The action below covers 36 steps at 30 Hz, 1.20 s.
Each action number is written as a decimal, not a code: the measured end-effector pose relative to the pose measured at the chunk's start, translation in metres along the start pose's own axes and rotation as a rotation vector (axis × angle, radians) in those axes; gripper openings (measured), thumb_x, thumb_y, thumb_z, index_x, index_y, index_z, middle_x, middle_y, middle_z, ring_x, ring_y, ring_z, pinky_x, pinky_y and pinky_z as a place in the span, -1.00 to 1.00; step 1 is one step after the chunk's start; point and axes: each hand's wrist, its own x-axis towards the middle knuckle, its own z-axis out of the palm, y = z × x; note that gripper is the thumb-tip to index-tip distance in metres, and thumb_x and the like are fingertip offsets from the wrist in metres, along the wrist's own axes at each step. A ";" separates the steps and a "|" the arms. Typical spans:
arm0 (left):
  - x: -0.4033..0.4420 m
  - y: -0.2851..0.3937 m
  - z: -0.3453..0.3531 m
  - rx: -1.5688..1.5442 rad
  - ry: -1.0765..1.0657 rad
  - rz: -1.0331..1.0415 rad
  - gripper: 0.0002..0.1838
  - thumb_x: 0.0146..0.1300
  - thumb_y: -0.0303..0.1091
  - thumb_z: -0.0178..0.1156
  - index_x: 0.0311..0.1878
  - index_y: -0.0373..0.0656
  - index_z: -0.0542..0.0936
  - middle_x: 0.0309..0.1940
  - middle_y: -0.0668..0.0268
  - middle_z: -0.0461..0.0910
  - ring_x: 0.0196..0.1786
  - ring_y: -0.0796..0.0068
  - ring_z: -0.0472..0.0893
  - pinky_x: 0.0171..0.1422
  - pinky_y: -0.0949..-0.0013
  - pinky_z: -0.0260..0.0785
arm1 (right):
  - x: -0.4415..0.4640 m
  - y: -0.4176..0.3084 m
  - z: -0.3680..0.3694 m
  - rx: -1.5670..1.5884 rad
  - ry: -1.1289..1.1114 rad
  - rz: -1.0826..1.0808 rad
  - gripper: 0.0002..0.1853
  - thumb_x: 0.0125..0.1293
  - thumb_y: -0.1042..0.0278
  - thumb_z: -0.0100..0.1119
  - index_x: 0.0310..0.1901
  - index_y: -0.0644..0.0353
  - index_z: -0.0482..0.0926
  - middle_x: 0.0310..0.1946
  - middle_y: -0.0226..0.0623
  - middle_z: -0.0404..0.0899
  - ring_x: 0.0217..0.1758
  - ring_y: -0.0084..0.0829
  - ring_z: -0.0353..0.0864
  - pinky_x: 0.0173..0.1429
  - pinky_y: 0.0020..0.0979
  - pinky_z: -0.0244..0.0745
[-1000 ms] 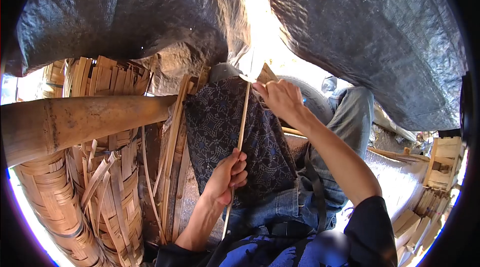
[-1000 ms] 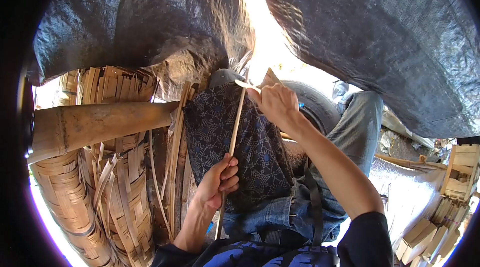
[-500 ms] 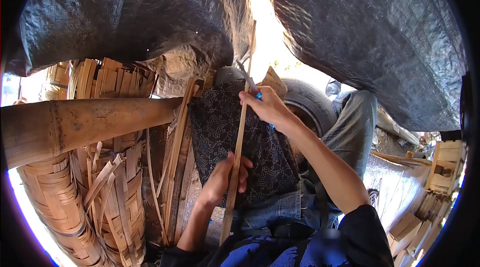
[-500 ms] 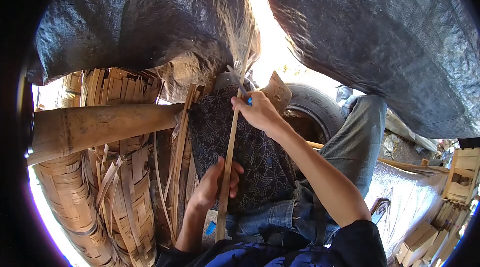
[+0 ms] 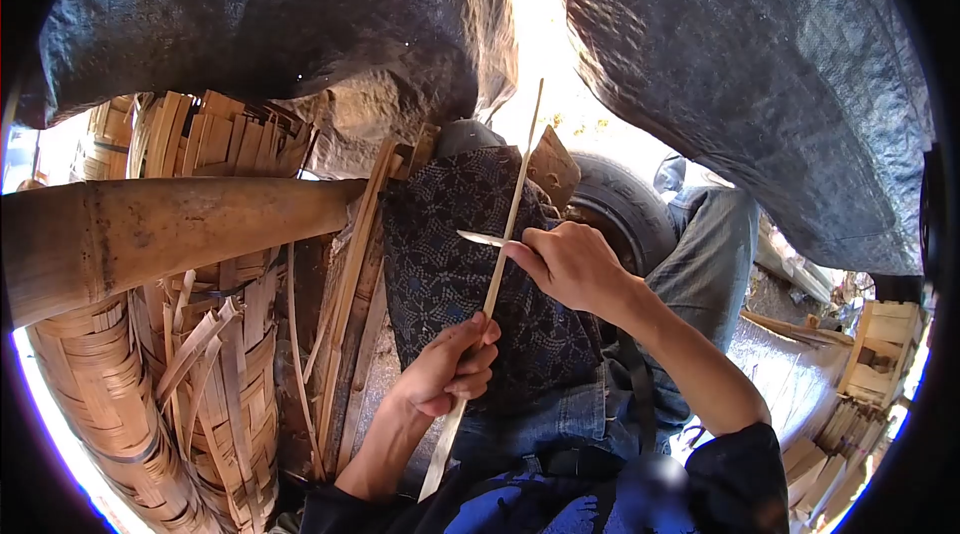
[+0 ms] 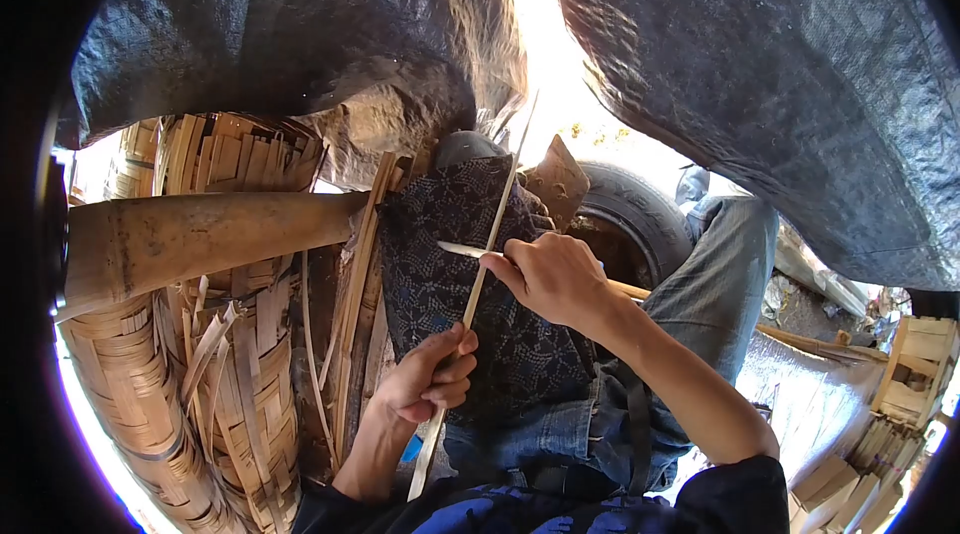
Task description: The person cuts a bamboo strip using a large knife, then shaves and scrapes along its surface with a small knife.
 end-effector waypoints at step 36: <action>-0.056 -0.062 -0.008 -0.419 0.017 -0.103 -0.69 0.44 -0.04 -0.19 -0.38 0.02 0.26 -0.78 0.56 0.06 -0.83 0.75 -0.01 -0.75 0.62 -0.15 | 0.087 0.108 0.051 -0.175 0.289 0.108 -0.53 0.41 0.06 -0.14 -0.52 0.26 0.49 -0.71 -0.01 0.45 -0.62 -0.11 0.52 -0.49 -0.23 0.46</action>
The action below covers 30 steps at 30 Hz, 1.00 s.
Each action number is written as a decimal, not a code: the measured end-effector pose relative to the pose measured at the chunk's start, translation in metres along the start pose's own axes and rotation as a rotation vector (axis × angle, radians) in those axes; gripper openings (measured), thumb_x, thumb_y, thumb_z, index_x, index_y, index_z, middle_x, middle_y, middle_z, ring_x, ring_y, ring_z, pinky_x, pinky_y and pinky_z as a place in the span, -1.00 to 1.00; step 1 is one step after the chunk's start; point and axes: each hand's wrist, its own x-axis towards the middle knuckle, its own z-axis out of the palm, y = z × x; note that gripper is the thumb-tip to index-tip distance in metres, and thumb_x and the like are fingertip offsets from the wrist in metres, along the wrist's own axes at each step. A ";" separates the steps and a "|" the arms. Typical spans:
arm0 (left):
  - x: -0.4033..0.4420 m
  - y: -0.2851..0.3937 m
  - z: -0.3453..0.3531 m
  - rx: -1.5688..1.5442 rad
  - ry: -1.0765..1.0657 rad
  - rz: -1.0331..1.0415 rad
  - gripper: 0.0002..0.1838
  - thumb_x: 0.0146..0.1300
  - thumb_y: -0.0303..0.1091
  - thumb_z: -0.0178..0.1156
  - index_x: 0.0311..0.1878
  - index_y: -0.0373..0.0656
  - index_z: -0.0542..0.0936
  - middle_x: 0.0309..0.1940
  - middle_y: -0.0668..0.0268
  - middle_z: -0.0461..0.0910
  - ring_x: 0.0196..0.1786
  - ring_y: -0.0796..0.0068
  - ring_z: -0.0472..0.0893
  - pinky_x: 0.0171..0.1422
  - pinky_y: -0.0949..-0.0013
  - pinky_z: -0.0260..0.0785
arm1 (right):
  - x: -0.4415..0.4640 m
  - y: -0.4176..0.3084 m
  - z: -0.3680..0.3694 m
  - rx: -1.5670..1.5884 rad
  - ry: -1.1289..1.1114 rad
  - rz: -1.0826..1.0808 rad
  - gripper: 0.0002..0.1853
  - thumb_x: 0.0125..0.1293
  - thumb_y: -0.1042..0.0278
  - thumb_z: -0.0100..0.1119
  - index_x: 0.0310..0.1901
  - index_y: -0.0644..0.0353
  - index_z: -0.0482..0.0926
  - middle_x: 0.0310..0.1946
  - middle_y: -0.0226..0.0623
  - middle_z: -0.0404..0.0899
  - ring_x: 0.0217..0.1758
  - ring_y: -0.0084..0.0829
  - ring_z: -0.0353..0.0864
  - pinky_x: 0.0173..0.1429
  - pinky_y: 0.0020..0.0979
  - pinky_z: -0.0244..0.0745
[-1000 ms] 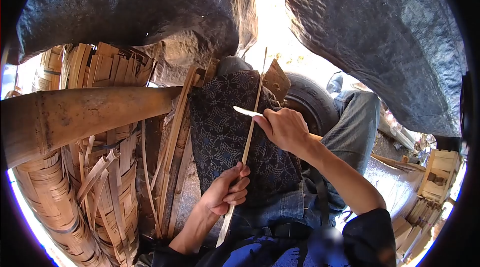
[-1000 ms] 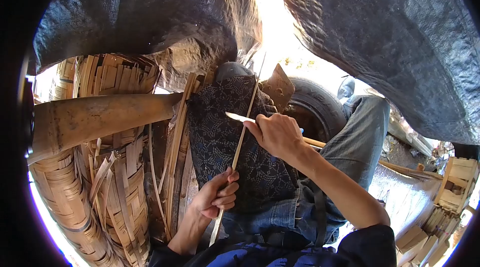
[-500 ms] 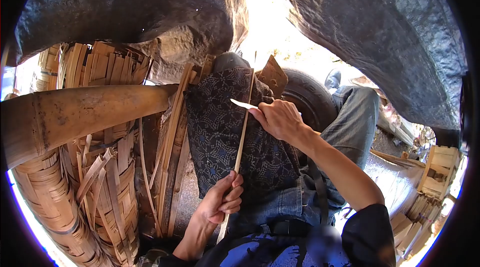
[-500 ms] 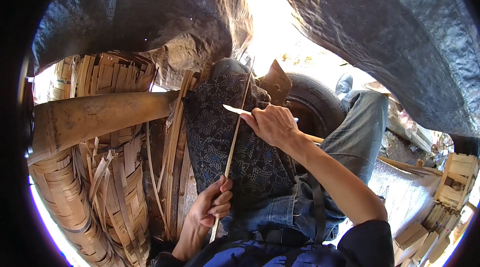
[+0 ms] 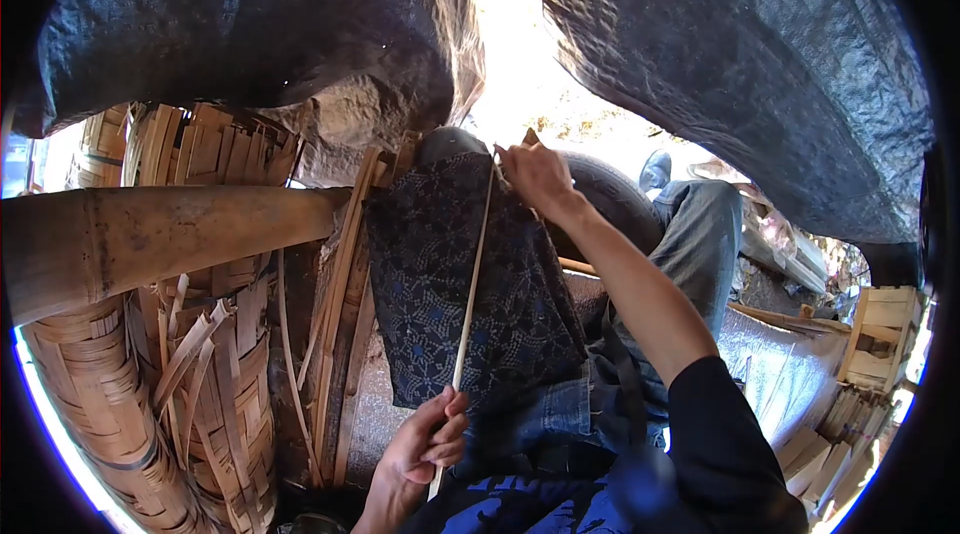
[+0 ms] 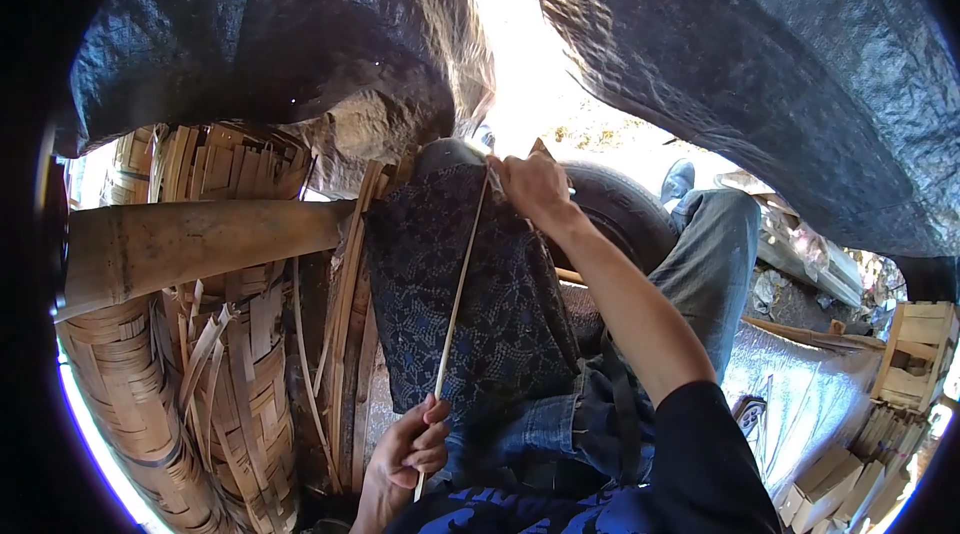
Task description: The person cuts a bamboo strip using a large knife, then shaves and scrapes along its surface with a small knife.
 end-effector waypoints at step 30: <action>0.059 0.006 0.013 0.898 0.448 0.575 -0.61 0.47 -0.17 -0.21 -0.39 -0.21 0.43 -0.71 0.58 0.21 -0.64 0.81 0.17 -0.59 0.59 -0.03 | -0.097 -0.081 -0.061 -0.143 -0.263 -0.129 -0.38 0.38 -0.15 -0.16 -0.69 0.15 0.48 -0.84 -0.24 0.42 -0.78 -0.34 0.51 -0.70 -0.34 0.40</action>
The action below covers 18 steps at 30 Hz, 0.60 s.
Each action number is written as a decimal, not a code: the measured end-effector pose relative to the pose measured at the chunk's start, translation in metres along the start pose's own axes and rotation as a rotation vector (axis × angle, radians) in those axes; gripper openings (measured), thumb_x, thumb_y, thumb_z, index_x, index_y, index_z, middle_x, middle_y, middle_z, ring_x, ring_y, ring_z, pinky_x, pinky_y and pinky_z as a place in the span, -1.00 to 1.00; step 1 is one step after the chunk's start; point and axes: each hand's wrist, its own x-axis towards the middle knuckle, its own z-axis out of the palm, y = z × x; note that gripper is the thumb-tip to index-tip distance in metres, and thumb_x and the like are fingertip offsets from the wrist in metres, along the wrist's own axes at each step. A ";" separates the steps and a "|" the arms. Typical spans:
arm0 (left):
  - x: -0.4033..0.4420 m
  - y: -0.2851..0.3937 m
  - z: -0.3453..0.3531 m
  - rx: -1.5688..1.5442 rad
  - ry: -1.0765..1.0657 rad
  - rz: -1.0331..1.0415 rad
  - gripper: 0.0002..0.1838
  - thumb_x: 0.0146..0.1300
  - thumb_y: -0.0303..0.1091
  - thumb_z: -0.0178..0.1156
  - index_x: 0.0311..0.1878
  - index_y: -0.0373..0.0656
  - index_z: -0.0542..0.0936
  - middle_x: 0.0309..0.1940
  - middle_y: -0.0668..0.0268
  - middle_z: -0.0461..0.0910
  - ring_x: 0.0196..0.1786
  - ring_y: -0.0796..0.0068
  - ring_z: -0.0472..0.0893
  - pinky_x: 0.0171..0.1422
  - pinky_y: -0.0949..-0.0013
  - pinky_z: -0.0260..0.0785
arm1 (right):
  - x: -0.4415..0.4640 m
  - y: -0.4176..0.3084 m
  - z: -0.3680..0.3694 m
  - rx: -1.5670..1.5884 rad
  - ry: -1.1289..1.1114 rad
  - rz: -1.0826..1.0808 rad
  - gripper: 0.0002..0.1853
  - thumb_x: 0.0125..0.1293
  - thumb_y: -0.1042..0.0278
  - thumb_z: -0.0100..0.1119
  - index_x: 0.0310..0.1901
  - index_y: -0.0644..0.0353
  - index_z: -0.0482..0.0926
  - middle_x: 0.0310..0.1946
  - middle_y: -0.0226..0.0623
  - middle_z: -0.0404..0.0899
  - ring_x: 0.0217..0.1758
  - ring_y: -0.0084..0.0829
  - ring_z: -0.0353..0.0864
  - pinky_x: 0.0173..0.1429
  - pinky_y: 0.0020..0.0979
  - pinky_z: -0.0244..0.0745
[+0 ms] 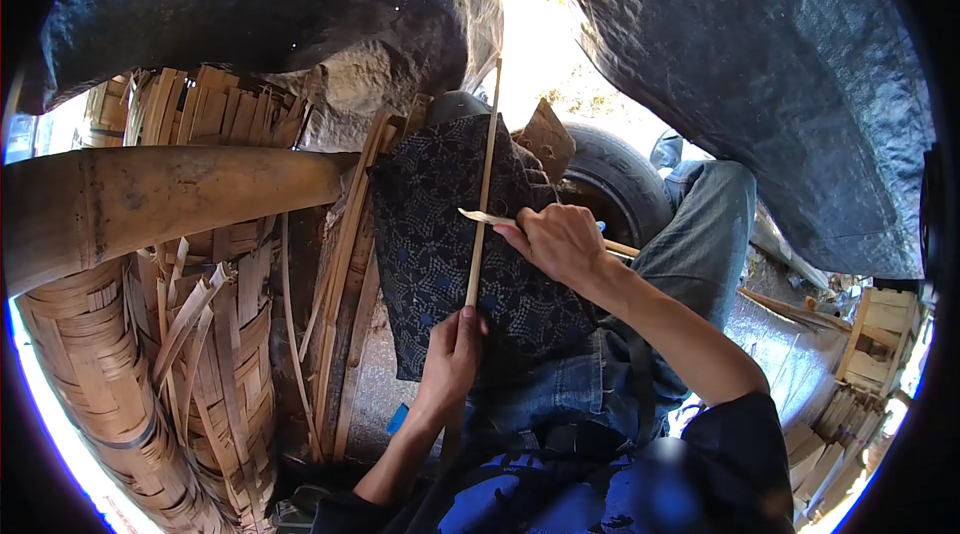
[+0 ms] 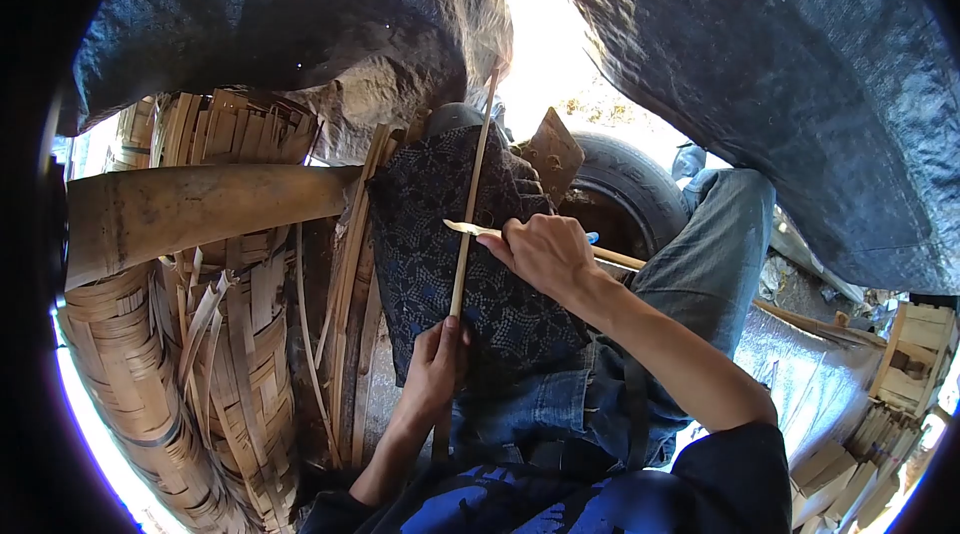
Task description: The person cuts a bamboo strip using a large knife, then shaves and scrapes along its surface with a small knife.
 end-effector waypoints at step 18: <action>-0.011 -0.001 0.001 -0.029 0.006 -0.040 -0.64 0.48 -0.15 -0.22 -0.36 -0.16 0.42 -0.72 0.59 0.17 -0.68 0.80 0.12 -0.63 0.58 -0.07 | 0.087 0.076 0.044 -0.152 0.495 -0.215 -0.50 0.42 0.05 -0.13 -0.67 0.09 0.43 -0.87 -0.37 0.21 -0.83 -0.51 0.19 -0.77 -0.41 0.18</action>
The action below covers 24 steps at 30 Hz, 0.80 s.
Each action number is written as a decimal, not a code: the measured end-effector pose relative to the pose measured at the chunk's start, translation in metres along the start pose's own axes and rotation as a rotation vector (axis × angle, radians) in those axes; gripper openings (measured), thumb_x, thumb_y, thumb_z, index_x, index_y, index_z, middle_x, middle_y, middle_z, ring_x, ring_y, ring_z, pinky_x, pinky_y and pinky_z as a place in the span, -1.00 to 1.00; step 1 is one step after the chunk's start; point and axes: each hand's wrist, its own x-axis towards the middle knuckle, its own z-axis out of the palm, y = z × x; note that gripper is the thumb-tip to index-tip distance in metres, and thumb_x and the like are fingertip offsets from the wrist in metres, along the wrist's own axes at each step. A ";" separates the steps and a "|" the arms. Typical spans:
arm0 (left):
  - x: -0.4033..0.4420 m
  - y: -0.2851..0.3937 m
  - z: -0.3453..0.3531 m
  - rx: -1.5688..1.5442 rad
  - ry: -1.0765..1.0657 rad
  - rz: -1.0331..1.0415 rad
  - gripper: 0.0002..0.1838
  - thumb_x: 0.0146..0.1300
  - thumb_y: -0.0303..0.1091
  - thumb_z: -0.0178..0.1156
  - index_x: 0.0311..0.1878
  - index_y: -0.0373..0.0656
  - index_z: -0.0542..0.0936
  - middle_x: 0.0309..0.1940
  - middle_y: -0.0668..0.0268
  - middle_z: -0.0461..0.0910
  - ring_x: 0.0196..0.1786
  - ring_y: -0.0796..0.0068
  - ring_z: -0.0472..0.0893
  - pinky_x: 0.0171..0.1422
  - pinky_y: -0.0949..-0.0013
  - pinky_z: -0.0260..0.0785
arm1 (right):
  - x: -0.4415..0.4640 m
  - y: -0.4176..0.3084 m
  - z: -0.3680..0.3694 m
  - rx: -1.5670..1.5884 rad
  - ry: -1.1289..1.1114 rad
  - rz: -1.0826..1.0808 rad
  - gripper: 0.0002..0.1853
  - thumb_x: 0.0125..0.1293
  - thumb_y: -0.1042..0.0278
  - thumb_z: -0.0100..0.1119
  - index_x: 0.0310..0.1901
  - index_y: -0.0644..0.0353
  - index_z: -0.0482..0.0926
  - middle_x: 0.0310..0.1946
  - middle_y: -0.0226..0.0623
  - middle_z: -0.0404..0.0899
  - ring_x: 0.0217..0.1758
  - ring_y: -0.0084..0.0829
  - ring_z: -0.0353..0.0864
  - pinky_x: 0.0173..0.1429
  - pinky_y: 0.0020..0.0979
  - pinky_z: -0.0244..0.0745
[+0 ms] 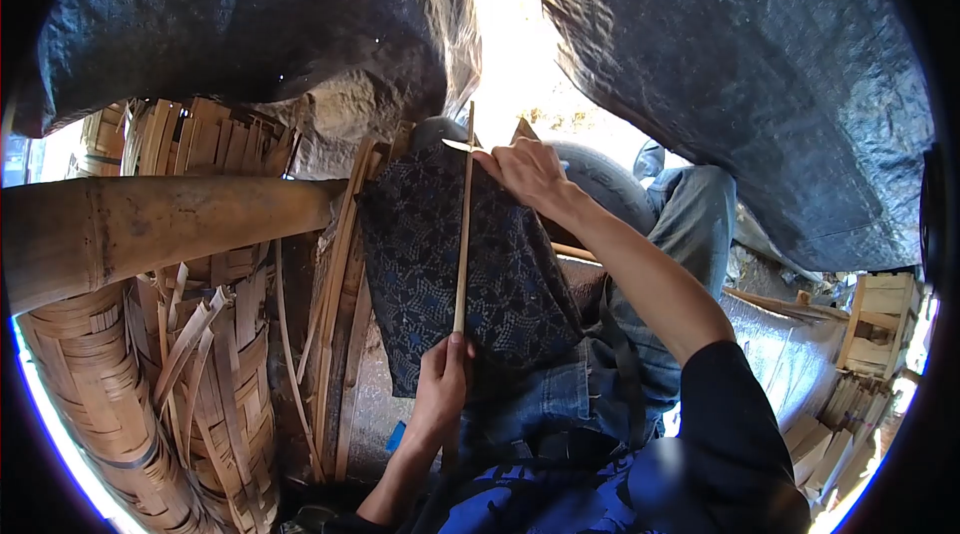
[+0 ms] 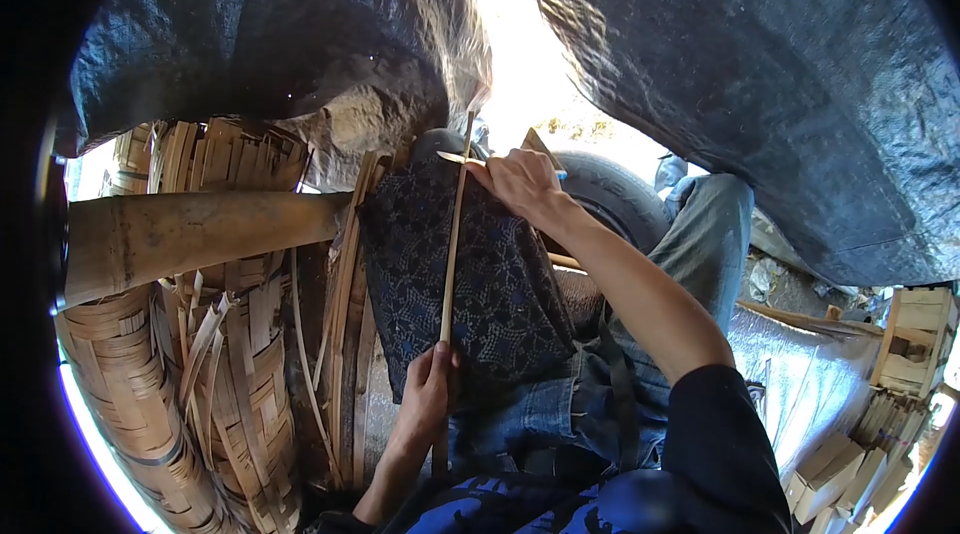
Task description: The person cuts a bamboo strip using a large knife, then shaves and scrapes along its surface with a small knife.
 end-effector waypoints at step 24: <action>0.026 0.013 -0.036 -0.766 -0.552 -0.435 -0.65 0.45 0.04 -0.24 -0.43 0.10 0.25 -0.72 0.61 0.04 -0.73 0.77 -0.08 -0.70 0.62 -0.24 | -0.021 -0.080 -0.081 0.232 -0.397 0.247 -0.35 0.38 -0.14 -0.16 -0.74 0.19 0.46 -0.84 -0.21 0.41 -0.75 -0.25 0.51 -0.60 -0.24 0.45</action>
